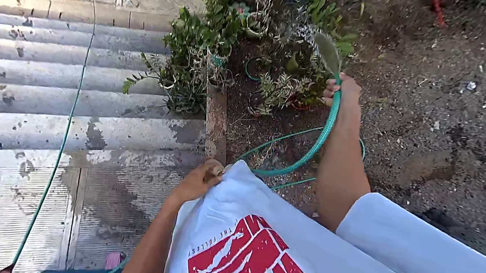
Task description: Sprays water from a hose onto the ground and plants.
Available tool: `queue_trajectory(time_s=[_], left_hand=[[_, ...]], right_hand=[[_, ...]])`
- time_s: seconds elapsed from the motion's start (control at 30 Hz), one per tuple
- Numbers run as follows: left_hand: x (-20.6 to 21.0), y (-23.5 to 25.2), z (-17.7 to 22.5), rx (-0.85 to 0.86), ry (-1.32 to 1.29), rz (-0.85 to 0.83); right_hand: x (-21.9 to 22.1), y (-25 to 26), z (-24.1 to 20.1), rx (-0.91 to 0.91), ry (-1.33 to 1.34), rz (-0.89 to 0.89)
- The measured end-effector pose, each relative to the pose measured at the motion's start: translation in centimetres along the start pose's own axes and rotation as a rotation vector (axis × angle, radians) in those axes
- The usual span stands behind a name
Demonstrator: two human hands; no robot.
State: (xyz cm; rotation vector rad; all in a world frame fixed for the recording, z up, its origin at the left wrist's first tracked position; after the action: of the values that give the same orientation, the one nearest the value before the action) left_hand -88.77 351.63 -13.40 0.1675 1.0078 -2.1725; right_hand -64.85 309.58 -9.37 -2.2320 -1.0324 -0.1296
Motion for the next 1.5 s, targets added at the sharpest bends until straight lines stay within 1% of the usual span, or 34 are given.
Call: queue_trajectory(time_s=[0.03,0.07,0.13,0.2,0.27,0.3,0.33,0.37,0.4,0.43,0.47,0.5,0.6,0.63,0.7,0.77,0.9,0.93,0.97,1.03,1.07,1.17,1.23,1.3,1.43,1.5], left_hand=[[0.6,-1.1,-1.0,-0.047,0.012,-0.023],[1.2,-2.0,-1.4,-0.061,0.020,-0.006],[1.9,-3.0,-1.0,-0.070,-0.010,0.081],[2.0,-3.2,-0.3,-0.119,-0.027,0.145],[1.7,-3.4,0.4,-0.161,-0.045,0.270],[1.4,-4.1,1.0,-0.156,-0.065,0.377],[0.7,-5.6,2.2,-0.124,-0.093,0.473],[-0.2,-7.9,4.1,-0.049,-0.126,0.523],[-0.9,-10.5,6.3,0.055,-0.142,0.507],[-1.0,-13.1,8.4,0.135,-0.135,0.430],[-0.6,-14.9,9.8,0.154,-0.096,0.353],[0.0,-15.6,10.2,0.106,-0.040,0.287],[1.9,-14.0,8.0,-0.150,0.118,0.111],[2.1,-13.2,7.3,-0.221,0.164,0.109],[2.1,-11.7,6.8,-0.307,0.285,0.187],[2.1,-10.5,6.5,-0.318,0.353,0.271],[2.3,-8.6,6.2,-0.237,0.397,0.319],[2.2,-8.2,6.5,-0.234,0.415,0.299],[2.0,-8.0,6.9,-0.257,0.428,0.237],[1.8,-8.1,7.7,-0.340,0.432,0.062],[1.8,-8.2,8.0,-0.379,0.438,0.003],[2.1,-8.3,8.5,-0.425,0.459,-0.033],[2.0,-8.1,8.7,-0.405,0.475,-0.010],[2.1,-7.8,8.8,-0.324,0.490,0.081],[2.8,-6.2,8.0,-0.196,0.515,0.322],[3.0,-5.5,7.9,-0.187,0.549,0.347]], right_hand=[[-0.5,-0.2,-0.3,-0.006,-0.016,-0.016],[-0.9,-0.4,-0.3,0.000,-0.032,-0.034],[-1.6,-0.6,0.4,0.025,-0.043,-0.054],[-2.1,-0.7,1.7,0.048,-0.028,-0.055],[-2.5,-0.9,2.8,0.059,-0.024,-0.066],[-2.7,-0.9,3.3,0.064,-0.020,-0.074],[-2.8,-0.9,3.8,0.075,-0.021,-0.077],[-2.8,-1.0,4.1,0.076,-0.024,-0.076],[-2.9,-1.2,4.2,0.072,-0.035,-0.067],[-3.2,-1.5,4.2,0.067,-0.043,-0.059],[-3.5,-1.7,4.1,0.070,-0.056,-0.051],[-3.6,-1.7,4.1,0.074,-0.068,-0.049],[-4.2,-1.4,4.7,0.093,-0.076,-0.031],[-4.3,-1.2,5.1,0.103,-0.067,-0.030],[-4.5,-1.0,5.7,0.110,-0.049,-0.017],[-4.5,-0.9,5.9,0.107,-0.061,-0.013],[-4.4,-0.8,6.2,0.102,-0.064,-0.026],[-4.4,-0.6,6.1,0.100,-0.061,-0.027],[-4.3,-0.5,6.0,0.100,-0.055,-0.029],[-4.1,-0.7,5.8,0.101,-0.049,-0.028],[-3.9,-0.7,5.7,0.101,-0.049,-0.032],[-3.7,-0.6,5.4,0.101,-0.052,-0.039],[-3.5,-0.6,5.4,0.106,-0.064,-0.039],[-3.5,-0.6,5.7,0.109,-0.067,-0.044],[-3.4,-0.6,6.2,0.113,-0.084,-0.064],[-3.4,-0.4,6.5,0.107,-0.089,-0.058]])
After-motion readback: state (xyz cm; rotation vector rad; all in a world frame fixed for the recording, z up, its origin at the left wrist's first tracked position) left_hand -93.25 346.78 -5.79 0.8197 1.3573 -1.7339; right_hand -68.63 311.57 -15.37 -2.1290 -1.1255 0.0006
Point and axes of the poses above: each hand's wrist, its own y-axis towards the middle knuckle, its own x-axis out of the palm, z = x × y, the point moved 4 cm from there along y, towards the middle knuckle, and after that the axes turned 14 degrees about y, right-handed, at the moved point
